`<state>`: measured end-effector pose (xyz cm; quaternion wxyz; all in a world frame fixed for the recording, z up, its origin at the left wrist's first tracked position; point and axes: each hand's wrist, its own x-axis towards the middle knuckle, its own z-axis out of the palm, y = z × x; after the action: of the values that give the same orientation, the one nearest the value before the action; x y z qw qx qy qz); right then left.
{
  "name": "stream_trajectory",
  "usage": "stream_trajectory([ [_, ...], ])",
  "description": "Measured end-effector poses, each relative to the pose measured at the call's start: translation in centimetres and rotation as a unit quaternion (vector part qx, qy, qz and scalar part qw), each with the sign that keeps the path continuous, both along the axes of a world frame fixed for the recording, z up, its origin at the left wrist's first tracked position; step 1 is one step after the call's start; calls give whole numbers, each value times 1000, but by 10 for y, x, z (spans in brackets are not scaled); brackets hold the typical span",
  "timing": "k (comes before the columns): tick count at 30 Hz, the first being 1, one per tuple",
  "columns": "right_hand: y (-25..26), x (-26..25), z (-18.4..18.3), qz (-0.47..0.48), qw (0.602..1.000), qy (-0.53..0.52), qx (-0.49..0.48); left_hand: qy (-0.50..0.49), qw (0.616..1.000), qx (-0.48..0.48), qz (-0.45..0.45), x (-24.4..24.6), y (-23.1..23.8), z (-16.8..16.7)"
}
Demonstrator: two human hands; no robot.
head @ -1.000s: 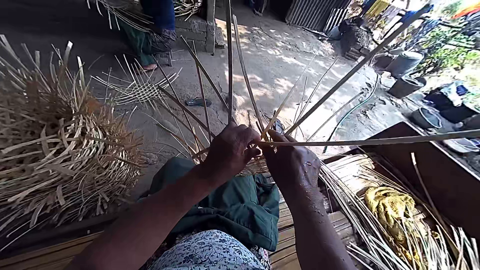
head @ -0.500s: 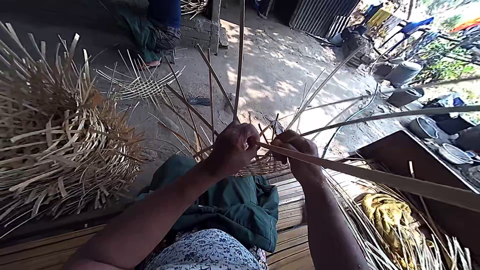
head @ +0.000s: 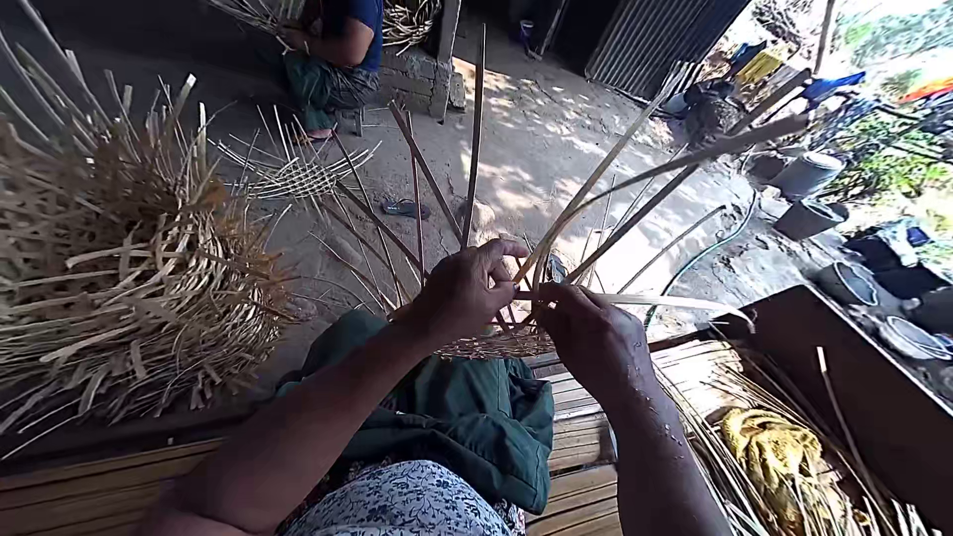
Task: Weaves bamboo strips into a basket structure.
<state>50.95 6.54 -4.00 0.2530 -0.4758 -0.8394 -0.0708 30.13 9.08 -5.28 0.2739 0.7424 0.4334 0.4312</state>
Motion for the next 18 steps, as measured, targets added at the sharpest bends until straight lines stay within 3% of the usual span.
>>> stream_trajectory([
  [4,3,0,-2,27,997,54,-42,-70,994,-75,-30,-6,0,-3],
  [9,1,-4,4,-48,990,67,-110,-130,990,-3,-61,-2,0,-28],
  [12,-1,-3,9,-71,986,70,-136,-76,992,102,-12,3,-2,-31],
  [15,0,-4,9,-60,987,84,-123,10,951,309,15,13,-8,-25],
  [18,2,-3,-7,-32,984,159,-75,166,920,354,-30,16,-1,-19],
])
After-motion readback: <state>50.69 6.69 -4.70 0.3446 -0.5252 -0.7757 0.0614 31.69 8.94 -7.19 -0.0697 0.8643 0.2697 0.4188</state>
